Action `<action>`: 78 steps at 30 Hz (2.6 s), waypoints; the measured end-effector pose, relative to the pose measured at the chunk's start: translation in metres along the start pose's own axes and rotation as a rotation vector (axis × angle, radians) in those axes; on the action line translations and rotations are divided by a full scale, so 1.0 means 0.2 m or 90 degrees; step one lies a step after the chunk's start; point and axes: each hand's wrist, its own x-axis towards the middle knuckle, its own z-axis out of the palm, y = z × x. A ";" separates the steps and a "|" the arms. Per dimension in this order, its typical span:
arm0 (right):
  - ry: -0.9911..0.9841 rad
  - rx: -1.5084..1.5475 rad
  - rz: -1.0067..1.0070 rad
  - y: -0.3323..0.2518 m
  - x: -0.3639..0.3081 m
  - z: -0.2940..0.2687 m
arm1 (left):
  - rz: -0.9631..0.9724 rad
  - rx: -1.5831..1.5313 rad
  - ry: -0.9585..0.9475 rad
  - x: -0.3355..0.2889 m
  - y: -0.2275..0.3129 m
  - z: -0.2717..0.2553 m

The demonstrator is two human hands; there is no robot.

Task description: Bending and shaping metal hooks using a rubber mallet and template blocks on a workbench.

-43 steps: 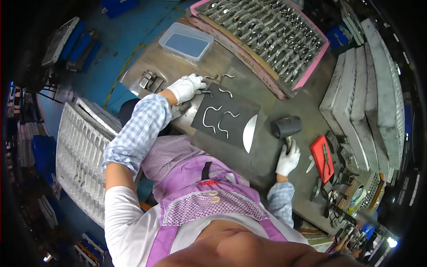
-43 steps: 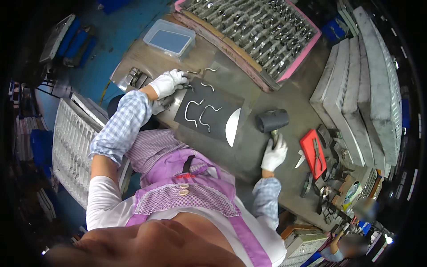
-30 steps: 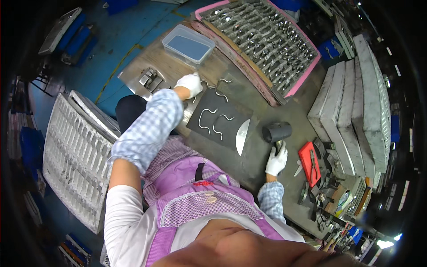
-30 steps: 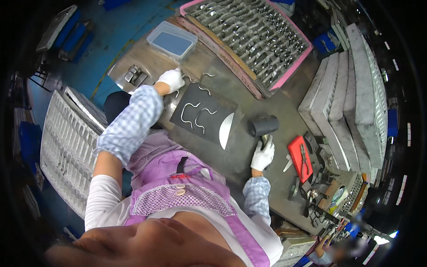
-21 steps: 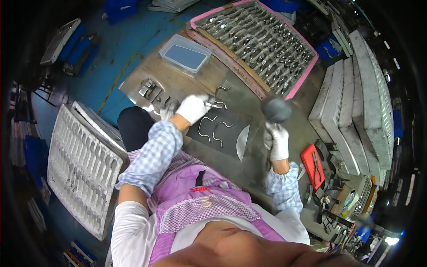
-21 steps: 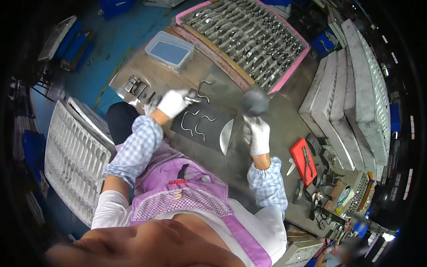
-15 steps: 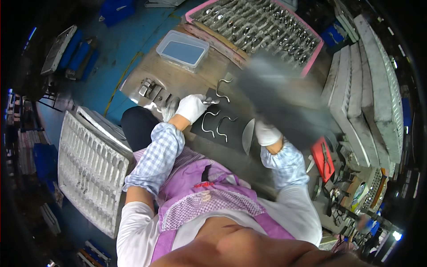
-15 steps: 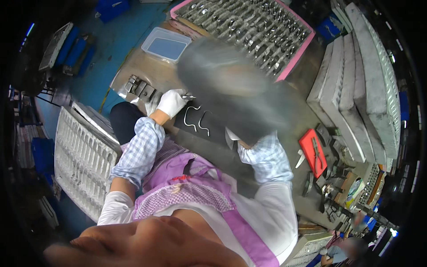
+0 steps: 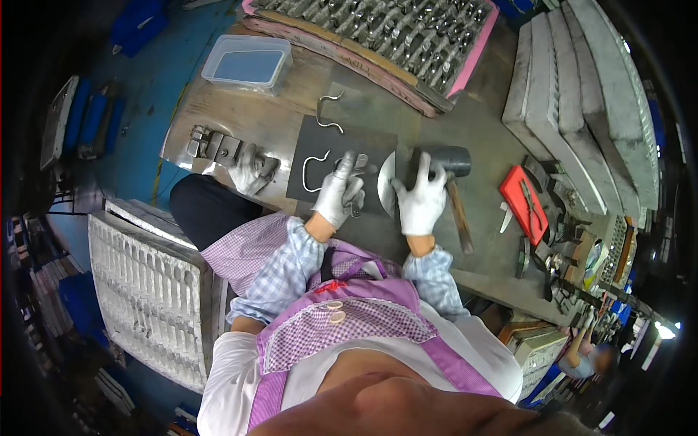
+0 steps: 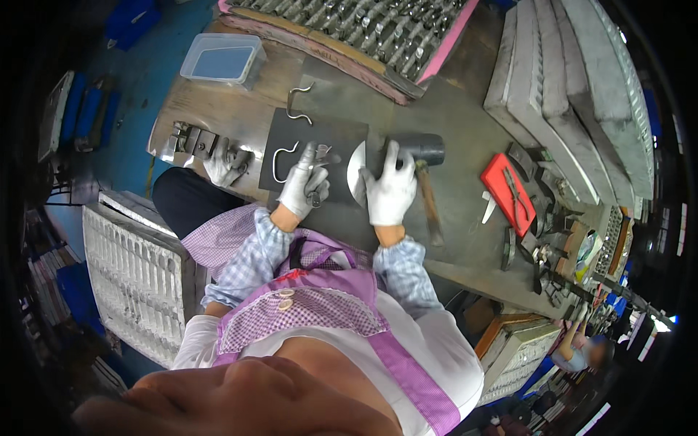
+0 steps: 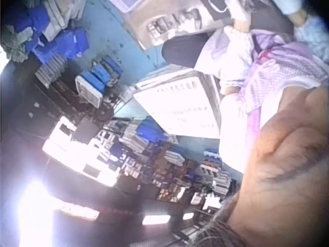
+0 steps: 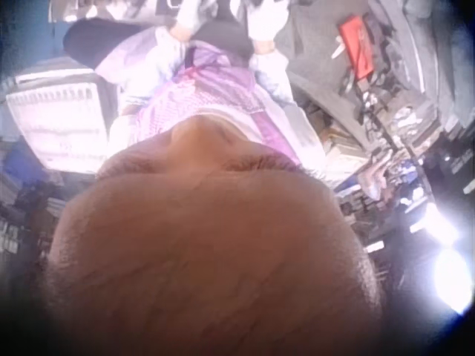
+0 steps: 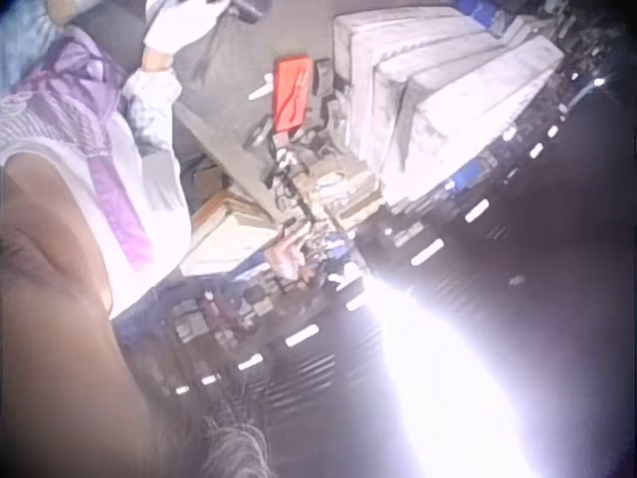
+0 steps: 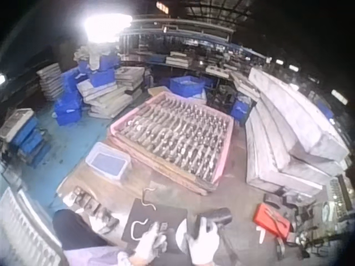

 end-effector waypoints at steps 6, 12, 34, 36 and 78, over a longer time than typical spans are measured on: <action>-0.118 0.010 -0.048 -0.06 -0.04 0.13 | 0.029 0.008 0.037 -0.03 -0.11 0.01; -0.438 0.273 0.124 -0.12 -0.07 0.07 | 0.063 0.032 0.081 -0.07 -0.12 -0.05; -0.086 0.628 0.140 -0.04 -0.11 0.17 | 0.409 0.825 0.276 0.08 -0.10 -0.02; -0.126 0.607 0.177 0.04 -0.12 0.14 | 0.304 1.062 0.211 0.09 -0.05 0.04; -0.156 -0.061 0.068 0.52 0.17 -0.32 | 0.414 0.856 0.232 0.06 0.39 -0.27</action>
